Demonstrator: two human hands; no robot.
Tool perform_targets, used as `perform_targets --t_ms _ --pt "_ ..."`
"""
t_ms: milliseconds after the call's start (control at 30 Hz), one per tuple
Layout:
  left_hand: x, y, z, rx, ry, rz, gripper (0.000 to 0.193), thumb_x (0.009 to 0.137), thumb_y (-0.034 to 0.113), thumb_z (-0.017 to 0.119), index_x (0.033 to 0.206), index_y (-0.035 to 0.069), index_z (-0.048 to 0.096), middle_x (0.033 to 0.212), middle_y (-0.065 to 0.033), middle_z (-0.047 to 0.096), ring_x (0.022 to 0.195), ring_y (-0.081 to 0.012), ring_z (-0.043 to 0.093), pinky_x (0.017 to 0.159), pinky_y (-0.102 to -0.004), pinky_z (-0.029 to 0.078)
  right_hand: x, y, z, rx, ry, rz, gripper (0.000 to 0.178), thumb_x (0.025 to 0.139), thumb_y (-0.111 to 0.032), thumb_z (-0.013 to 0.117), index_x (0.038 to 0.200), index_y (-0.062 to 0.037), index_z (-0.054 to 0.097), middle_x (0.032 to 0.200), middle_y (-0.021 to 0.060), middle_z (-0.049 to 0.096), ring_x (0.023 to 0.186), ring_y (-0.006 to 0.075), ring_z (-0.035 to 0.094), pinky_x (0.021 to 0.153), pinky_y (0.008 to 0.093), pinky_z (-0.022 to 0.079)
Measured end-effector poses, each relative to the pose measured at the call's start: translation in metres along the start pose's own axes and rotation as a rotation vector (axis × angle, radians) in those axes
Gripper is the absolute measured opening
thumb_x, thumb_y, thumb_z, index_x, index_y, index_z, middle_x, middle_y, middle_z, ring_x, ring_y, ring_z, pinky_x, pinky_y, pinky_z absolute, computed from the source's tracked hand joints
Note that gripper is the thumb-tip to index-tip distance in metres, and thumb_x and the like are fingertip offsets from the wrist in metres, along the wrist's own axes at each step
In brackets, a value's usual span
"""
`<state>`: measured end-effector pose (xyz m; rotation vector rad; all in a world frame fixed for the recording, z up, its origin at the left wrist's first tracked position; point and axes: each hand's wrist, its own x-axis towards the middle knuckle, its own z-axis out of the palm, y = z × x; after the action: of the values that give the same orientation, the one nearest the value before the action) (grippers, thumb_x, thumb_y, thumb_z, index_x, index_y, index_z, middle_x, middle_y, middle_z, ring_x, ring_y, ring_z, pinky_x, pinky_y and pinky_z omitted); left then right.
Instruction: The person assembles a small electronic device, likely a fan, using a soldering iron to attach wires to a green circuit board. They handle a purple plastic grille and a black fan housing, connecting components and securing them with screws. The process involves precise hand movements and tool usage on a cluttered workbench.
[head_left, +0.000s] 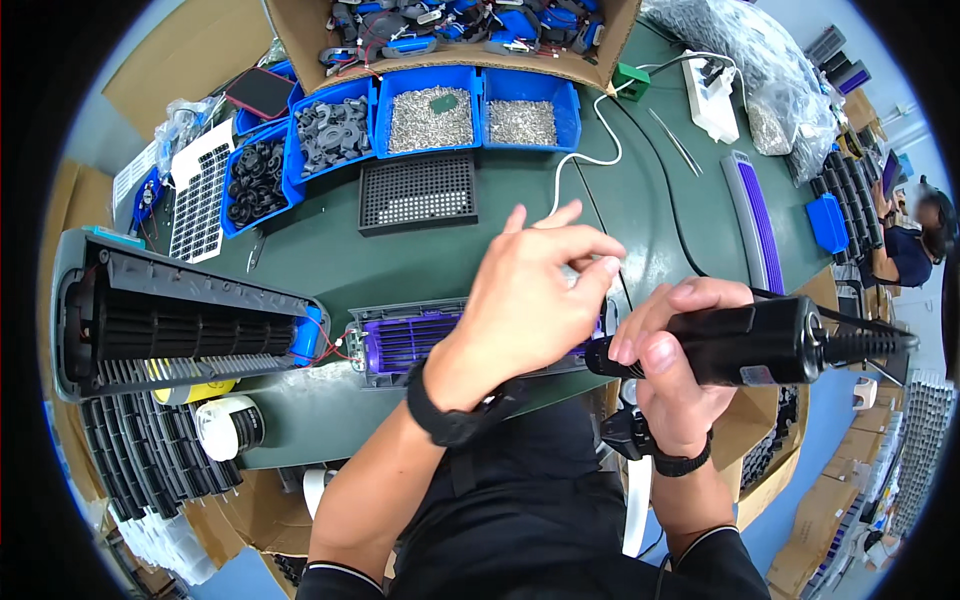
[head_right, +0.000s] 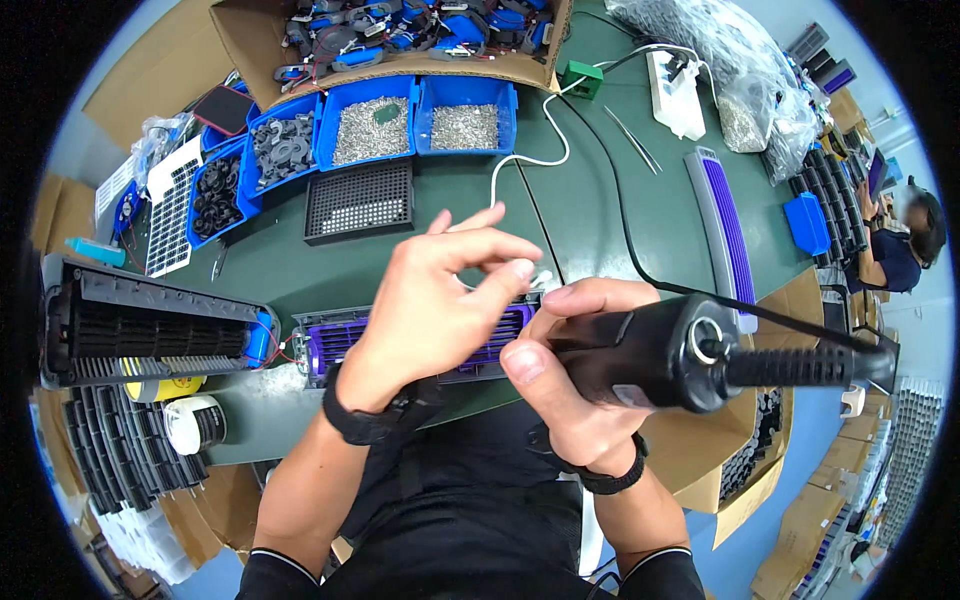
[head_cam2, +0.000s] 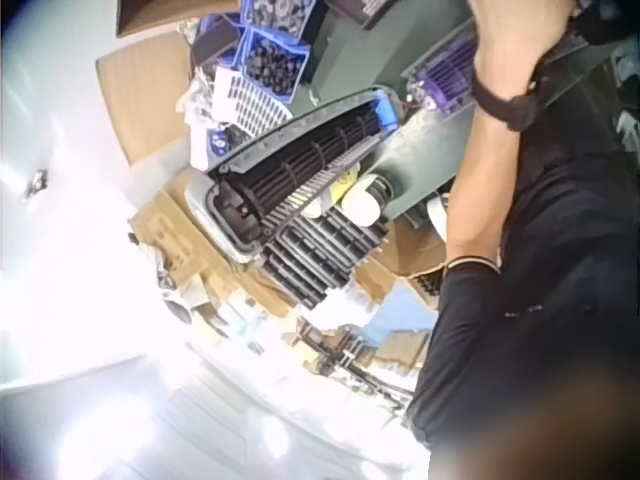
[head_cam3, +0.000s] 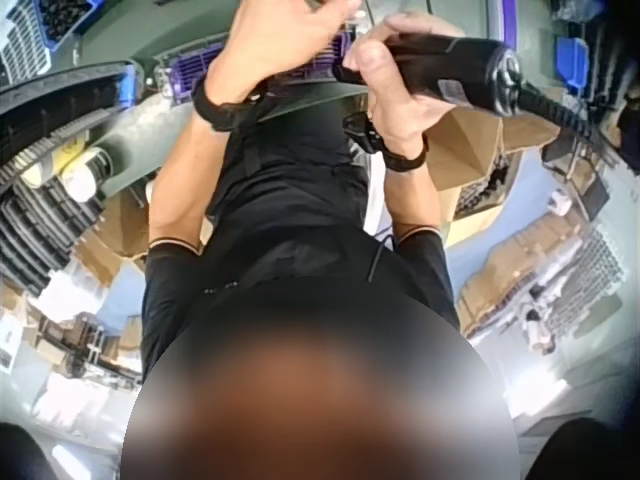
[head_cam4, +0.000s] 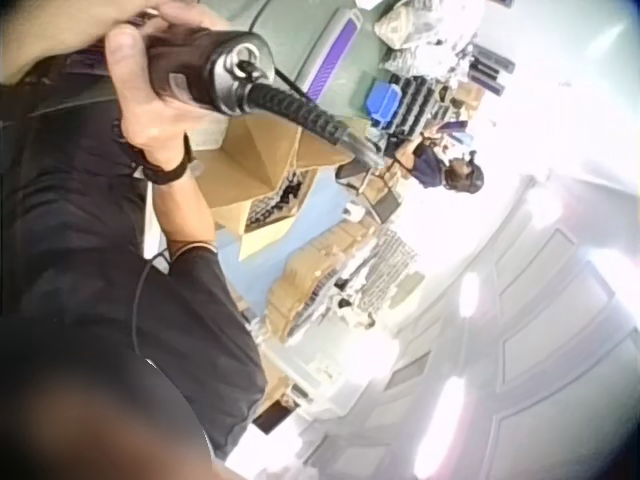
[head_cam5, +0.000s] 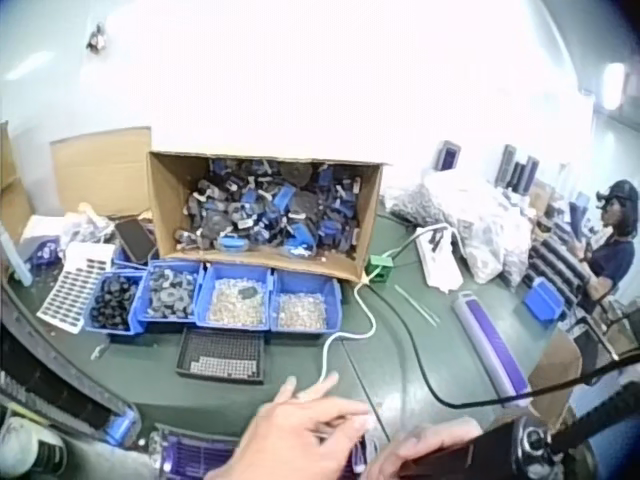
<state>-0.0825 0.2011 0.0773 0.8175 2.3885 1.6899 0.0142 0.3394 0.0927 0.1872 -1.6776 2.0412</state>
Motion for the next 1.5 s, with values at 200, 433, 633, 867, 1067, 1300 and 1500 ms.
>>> perform_targets --t_ms 200,433,633,867,1067,1300,1500 --pt "-0.057 -0.001 -0.017 0.479 -0.130 0.085 0.072 0.080 0.027 0.089 0.144 0.007 0.063 0.151 -0.0213 0.058 0.146 -0.0436 0.049 0.125 -0.0597 0.031 -0.005 0.008 -0.002 -0.096 0.003 -0.093 0.048 0.086 0.007 0.081 0.125 -0.0001 0.052 0.088 0.0124 0.068 0.075 0.0158 0.066 0.070 0.0289 0.054" --pt "-0.076 -0.034 0.000 0.559 -0.162 0.090 0.088 0.079 0.038 0.091 0.156 0.015 0.054 0.166 -0.0182 0.044 0.154 -0.0423 0.039 0.126 -0.0643 0.025 -0.002 0.005 0.010 -0.093 0.112 -0.143 0.045 0.085 0.009 0.080 0.121 0.0005 0.055 0.088 0.0133 0.068 0.073 0.0169 0.068 0.069 0.0305 0.056" --pt "-0.080 -0.034 0.004 0.675 -0.164 0.227 0.061 0.087 0.036 0.083 0.146 0.028 0.066 0.164 -0.0162 0.046 0.152 -0.0471 0.038 0.122 -0.0714 0.026 0.004 0.010 0.008 -0.244 0.048 -0.129 0.034 0.095 -0.002 0.073 0.117 -0.0028 0.048 0.078 0.0108 0.059 0.062 0.0201 0.059 0.061 0.0360 0.055" --pt "-0.080 -0.033 0.004 0.712 -0.207 0.230 0.053 0.091 0.040 0.078 0.143 0.032 0.070 0.167 -0.0180 0.041 0.153 -0.0510 0.032 0.120 -0.0762 0.023 0.006 0.012 0.007 -0.173 0.023 -0.122 0.032 0.096 -0.003 0.074 0.116 -0.0034 0.048 0.081 0.0104 0.058 0.063 0.0195 0.060 0.060 0.0351 0.055" --pt "-0.079 -0.033 0.003 0.714 -0.224 0.228 0.050 0.091 0.040 0.079 0.140 0.032 0.072 0.167 -0.0179 0.041 0.154 -0.0509 0.032 0.120 -0.0763 0.023 0.006 0.006 0.004 -0.120 -0.015 -0.031 0.041 0.087 -0.003 0.085 0.115 -0.0013 0.055 0.085 0.0085 0.063 0.070 0.0154 0.062 0.066 0.0307 0.054" --pt "-0.079 -0.033 0.002 0.687 -0.200 0.239 0.049 0.089 0.038 0.081 0.137 0.030 0.074 0.165 -0.0178 0.043 0.152 -0.0507 0.035 0.119 -0.0759 0.024 0.028 0.007 -0.014 0.207 -0.387 0.104 0.077 0.083 -0.063 0.083 0.116 0.0020 0.057 0.078 0.0070 0.061 0.065 0.0153 0.060 0.059 0.0292 0.050" --pt "-0.078 -0.033 0.001 0.673 -0.198 0.241 0.050 0.088 0.037 0.081 0.137 0.030 0.074 0.166 -0.0162 0.042 0.152 -0.0501 0.035 0.120 -0.0753 0.024 0.034 0.016 -0.020 0.382 -0.560 0.231 0.129 0.077 -0.098 0.053 0.125 0.0212 0.063 0.073 0.0113 0.063 0.065 0.0179 0.061 0.059 0.0281 0.045"
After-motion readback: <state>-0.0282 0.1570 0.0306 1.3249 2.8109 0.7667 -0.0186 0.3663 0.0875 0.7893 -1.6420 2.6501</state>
